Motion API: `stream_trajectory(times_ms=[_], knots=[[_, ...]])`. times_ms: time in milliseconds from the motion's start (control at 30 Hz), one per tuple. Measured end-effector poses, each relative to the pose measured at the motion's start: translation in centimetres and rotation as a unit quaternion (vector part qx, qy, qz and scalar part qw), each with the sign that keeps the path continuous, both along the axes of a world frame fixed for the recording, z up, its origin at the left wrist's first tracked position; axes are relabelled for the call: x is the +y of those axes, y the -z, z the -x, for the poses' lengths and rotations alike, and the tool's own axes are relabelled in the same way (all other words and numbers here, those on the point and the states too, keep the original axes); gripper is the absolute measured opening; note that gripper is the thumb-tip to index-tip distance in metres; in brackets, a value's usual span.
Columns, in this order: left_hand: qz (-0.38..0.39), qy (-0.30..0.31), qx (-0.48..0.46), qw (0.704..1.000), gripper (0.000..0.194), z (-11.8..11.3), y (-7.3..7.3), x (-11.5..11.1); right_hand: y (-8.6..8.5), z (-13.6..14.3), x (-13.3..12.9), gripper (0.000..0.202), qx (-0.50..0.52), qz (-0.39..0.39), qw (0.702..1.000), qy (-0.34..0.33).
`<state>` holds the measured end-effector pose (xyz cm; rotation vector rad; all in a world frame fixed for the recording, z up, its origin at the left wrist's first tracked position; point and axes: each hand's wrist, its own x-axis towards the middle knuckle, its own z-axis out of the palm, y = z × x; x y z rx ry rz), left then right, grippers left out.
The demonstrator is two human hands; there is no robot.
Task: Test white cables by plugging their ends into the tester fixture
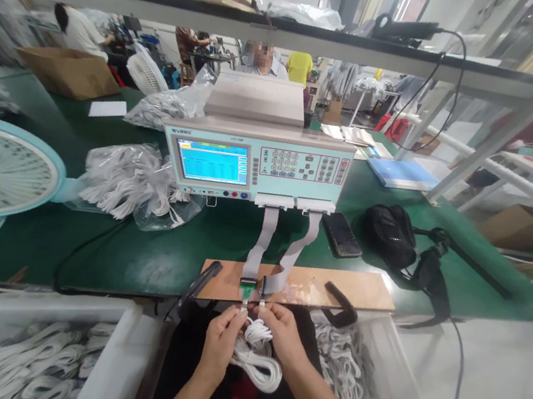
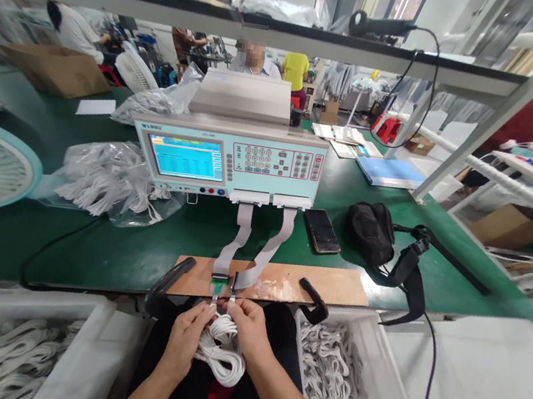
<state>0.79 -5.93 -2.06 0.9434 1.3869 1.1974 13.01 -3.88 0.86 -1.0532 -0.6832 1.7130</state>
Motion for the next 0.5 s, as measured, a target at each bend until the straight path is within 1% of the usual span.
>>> stream_trajectory(times_ms=[100, 200, 300, 400, 500], knots=[[0.005, -0.018, 0.002, 1.000, 0.030, -0.2, 0.3, -0.1, -0.4, -0.1, 0.0, 0.034, -0.004, 0.002, 1.000, -0.008], [0.004, -0.010, 0.020, 1.000, 0.033, -0.1, 0.5, -0.1, -0.5, -0.1, 0.0, 0.033, -0.008, 0.000, 1.000, -0.018], [0.016, 0.009, 0.022, 1.000, 0.036, 0.3, 0.5, 0.0, -0.3, -0.1, -0.1, 0.034, -0.021, 0.001, 1.000, -0.019], [0.029, 0.013, 0.019, 0.999, 0.038, 0.5, 0.2, 0.3, 0.0, -0.1, -0.2, 0.035, -0.057, -0.017, 0.998, -0.013], [0.023, 0.021, 0.012, 0.999, 0.043, 0.4, 0.1, 0.9, 0.7, -0.2, -0.1, 0.042, -0.088, -0.037, 0.995, -0.007]])
